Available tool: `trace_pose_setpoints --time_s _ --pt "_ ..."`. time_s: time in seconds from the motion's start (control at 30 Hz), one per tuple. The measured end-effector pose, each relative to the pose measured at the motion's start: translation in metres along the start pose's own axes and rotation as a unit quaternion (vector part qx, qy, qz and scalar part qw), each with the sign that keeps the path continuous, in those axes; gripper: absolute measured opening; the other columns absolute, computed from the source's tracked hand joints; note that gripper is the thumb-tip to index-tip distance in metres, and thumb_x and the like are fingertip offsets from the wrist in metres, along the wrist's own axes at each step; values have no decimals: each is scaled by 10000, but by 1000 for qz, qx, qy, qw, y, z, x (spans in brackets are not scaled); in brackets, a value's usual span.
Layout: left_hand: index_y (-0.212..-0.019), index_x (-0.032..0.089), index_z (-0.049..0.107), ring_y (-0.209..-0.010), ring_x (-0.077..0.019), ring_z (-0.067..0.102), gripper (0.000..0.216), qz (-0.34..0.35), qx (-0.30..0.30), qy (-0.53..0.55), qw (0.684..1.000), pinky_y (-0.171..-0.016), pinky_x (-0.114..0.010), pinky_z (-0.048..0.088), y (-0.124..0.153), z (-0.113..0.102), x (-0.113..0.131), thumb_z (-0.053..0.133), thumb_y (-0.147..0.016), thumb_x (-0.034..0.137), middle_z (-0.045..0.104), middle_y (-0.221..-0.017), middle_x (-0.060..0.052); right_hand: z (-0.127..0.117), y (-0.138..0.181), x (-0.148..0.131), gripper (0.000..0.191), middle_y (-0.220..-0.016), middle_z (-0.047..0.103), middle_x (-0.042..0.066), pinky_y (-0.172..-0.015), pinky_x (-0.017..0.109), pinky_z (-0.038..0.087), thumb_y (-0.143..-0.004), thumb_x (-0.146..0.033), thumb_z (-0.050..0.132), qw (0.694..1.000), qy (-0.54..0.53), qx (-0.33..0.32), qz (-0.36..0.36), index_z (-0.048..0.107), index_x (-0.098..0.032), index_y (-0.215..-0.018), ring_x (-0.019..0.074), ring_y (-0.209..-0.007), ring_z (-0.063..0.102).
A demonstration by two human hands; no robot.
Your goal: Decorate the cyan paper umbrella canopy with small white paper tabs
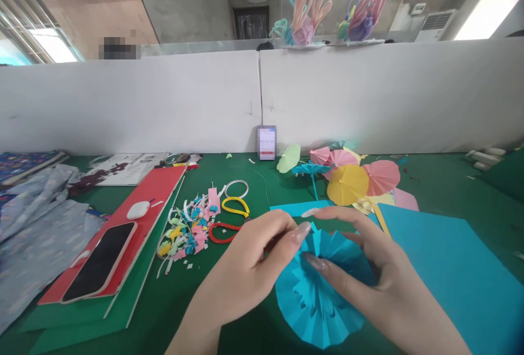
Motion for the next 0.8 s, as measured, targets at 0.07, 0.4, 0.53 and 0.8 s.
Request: trace_pose_setpoints --time_s 0.07,0.4,0.53,0.8 --pt "-664 197 314 -575 -97 293 335 5 -10 -4 1000 -531 -229 262 -1 3 0 376 -940 376 291 -640 49 -1 0 2 319 -1097 675 -1 -768 249 569 -783 -321 641 1000 11 5 4 575 -343 -1095 187 -935 662" --pt "-607 193 292 -572 -105 247 370 -56 -80 76 992 -519 -256 229 -4 10 -1 403 -913 370 237 -622 45 -1 2 12 364 -1108 649 -5 -764 263 580 -747 -358 684 999 -16 -11 36 565 -353 -1091 190 -949 649" --pt "-589 196 274 -566 -109 215 383 -78 -98 132 983 -521 -275 207 -5 16 1 410 -899 377 220 -623 44 4 1 5 376 -893 679 -45 -645 205 591 -776 -245 662 997 -63 -36 11 532 -370 -1106 135 -776 665" --pt "-594 194 313 -591 -109 267 373 -108 -71 79 988 -523 -255 234 -4 11 -3 425 -886 397 261 -634 40 1 1 -3 427 -903 660 -103 -649 142 572 -789 -176 653 995 -92 -28 -17 514 -464 -1073 100 -813 653"
Point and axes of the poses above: each hand's wrist, its own y-axis away from the middle knuckle, its own z-axis out of the palm, x = y × z, the point moved 10 cm from there along -y, towards the middle knuckle
